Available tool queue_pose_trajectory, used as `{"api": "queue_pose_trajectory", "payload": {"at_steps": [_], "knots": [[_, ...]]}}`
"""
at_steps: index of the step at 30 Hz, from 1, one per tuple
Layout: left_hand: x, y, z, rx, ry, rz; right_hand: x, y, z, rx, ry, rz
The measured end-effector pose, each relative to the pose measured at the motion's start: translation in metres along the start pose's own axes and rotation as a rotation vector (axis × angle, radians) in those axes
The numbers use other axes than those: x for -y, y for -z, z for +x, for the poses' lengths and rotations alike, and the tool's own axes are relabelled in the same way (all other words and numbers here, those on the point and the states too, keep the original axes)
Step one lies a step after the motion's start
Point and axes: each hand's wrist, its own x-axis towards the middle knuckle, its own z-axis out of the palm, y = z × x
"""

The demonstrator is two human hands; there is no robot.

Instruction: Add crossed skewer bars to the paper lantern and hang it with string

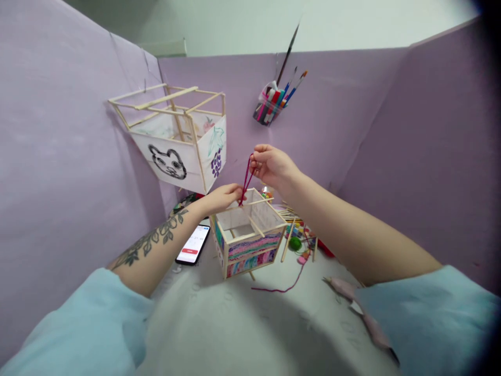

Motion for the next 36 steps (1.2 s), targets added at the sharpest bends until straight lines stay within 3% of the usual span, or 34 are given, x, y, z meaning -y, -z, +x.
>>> {"api": "queue_pose_trajectory", "payload": {"at_steps": [6, 10, 15, 20, 24, 28, 32, 36], "knots": [[0.000, 0.000, 0.000, 0.018, 0.052, 0.041, 0.002, 0.010, 0.005, -0.171, 0.077, 0.059], [-0.004, 0.004, -0.003, 0.040, 0.082, 0.095, -0.010, 0.039, 0.000, -0.234, 0.035, -0.047], [-0.003, 0.004, -0.005, 0.093, 0.064, 0.089, -0.032, 0.082, -0.028, -0.188, -0.108, -0.258], [0.000, 0.001, -0.004, 0.110, 0.038, 0.084, -0.045, 0.091, -0.037, -0.103, -0.104, -0.448], [0.000, 0.002, -0.007, 0.113, 0.039, 0.052, -0.030, 0.069, -0.001, -0.111, 0.021, -0.462], [0.003, -0.001, -0.006, 0.102, 0.048, -0.037, -0.003, 0.012, 0.029, -0.029, 0.131, -0.395], [0.014, -0.006, 0.000, 0.093, 0.039, -0.117, 0.005, -0.041, 0.023, 0.149, 0.177, -0.315], [0.023, -0.009, 0.000, 0.072, 0.029, -0.131, 0.005, -0.051, 0.009, 0.221, 0.170, -0.213]]}}
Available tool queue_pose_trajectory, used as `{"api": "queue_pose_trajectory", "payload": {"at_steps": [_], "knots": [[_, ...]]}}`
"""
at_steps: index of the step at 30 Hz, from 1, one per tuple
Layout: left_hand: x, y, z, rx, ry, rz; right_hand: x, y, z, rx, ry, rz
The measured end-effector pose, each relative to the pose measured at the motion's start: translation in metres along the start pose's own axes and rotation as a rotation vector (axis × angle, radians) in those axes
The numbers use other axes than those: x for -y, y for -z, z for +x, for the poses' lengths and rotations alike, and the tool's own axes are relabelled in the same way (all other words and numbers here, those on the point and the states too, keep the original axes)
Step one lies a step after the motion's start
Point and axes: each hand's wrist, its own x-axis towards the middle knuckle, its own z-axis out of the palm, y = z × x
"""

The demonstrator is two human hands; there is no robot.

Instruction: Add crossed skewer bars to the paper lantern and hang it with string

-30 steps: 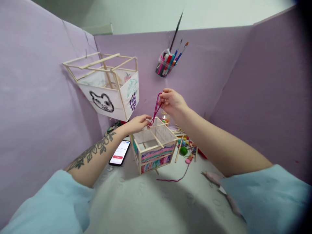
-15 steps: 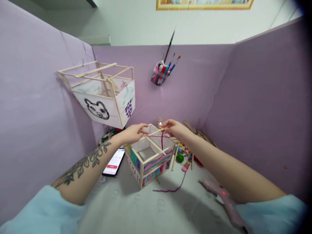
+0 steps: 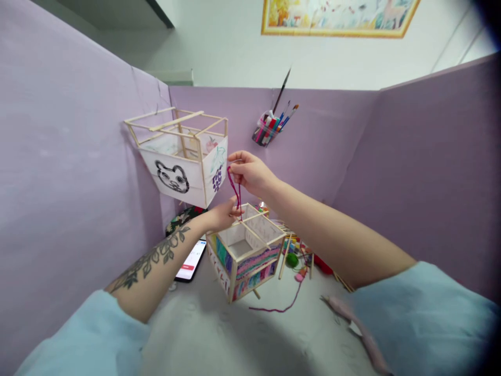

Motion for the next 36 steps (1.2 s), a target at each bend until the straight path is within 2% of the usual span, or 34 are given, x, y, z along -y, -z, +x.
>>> {"api": "queue_pose_trajectory", "payload": {"at_steps": [5, 9, 16, 20, 25, 28, 30, 33, 36], "knots": [[0.000, -0.001, -0.007, -0.021, -0.036, 0.012, 0.031, 0.014, -0.003, -0.048, 0.010, 0.048], [-0.006, -0.002, -0.011, -0.075, -0.068, 0.033, 0.063, 0.014, 0.002, -0.038, 0.066, 0.010], [-0.019, -0.002, -0.019, -0.300, -0.158, 0.067, 0.090, 0.007, 0.010, -0.094, 0.142, -0.025], [-0.033, 0.002, -0.028, -0.384, -0.178, 0.068, 0.101, 0.000, 0.014, -0.111, 0.154, 0.015], [-0.067, 0.011, -0.027, -0.481, -0.073, 0.089, 0.112, -0.007, 0.027, -0.180, 0.158, 0.015], [-0.092, 0.016, -0.011, -0.457, -0.027, 0.121, 0.117, -0.008, 0.034, -0.253, 0.135, -0.010], [-0.105, 0.017, 0.001, -0.377, 0.007, 0.132, 0.120, -0.007, 0.035, -0.292, 0.124, -0.018], [-0.117, 0.016, 0.016, -0.260, 0.074, 0.120, 0.125, 0.000, 0.034, -0.317, 0.151, -0.038], [-0.127, 0.023, 0.022, -0.240, 0.126, 0.095, 0.128, 0.012, 0.025, -0.329, 0.210, -0.084]]}}
